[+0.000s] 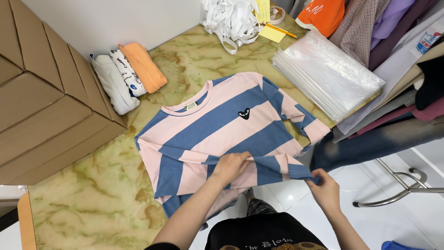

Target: The person repeatedly takes shirts from a clothing rack, removes them from hangers, and folds them on a marble-patterned table. The folded garments are then stacked neatly against a wall next to a stack of cardboard boxes.

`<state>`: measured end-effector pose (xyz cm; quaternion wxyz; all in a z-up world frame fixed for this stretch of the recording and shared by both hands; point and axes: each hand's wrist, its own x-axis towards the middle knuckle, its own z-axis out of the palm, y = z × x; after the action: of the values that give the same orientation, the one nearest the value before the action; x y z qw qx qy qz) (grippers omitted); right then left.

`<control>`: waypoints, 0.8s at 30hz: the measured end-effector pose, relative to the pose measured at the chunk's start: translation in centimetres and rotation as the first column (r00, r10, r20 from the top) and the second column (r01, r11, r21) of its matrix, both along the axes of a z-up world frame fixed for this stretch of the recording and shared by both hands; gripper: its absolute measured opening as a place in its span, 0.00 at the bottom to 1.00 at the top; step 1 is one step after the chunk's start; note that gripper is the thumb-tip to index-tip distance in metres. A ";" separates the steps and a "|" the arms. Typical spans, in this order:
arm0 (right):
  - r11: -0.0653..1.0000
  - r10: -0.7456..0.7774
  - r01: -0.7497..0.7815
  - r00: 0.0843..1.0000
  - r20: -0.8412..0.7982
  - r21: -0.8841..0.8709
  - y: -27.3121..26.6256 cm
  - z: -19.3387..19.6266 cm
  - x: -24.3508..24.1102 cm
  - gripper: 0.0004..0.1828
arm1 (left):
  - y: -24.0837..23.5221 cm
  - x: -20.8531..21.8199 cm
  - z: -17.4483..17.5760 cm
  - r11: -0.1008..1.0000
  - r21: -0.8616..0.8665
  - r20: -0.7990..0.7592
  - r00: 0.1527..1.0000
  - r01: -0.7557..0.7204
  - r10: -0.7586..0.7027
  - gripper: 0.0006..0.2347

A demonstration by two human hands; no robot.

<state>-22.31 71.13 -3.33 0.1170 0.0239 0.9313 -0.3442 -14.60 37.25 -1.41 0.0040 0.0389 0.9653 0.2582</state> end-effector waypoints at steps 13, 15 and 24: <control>0.643 -0.267 0.625 0.724 0.636 -0.442 -1.3 1.8 -1.1 0.28 | -3.3 2.2 1.3 0.784 -0.266 -0.409 0.802 -0.561 0.435 0.19; 0.638 -0.249 0.594 0.762 0.598 -0.491 0.0 -2.6 -1.8 0.21 | -4.6 5.8 0.7 0.633 -0.294 -0.307 0.698 -0.716 0.647 0.29; 0.623 -0.183 0.424 0.896 0.404 -0.658 2.6 -3.7 -7.3 0.06 | -11.0 18.5 -7.5 0.529 -0.490 -0.105 0.650 -0.693 0.753 0.40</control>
<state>-29.62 73.71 -7.04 0.1951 0.1856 0.6678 -0.6939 3.85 26.26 -8.93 -0.0363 -0.3824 0.9232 -0.0145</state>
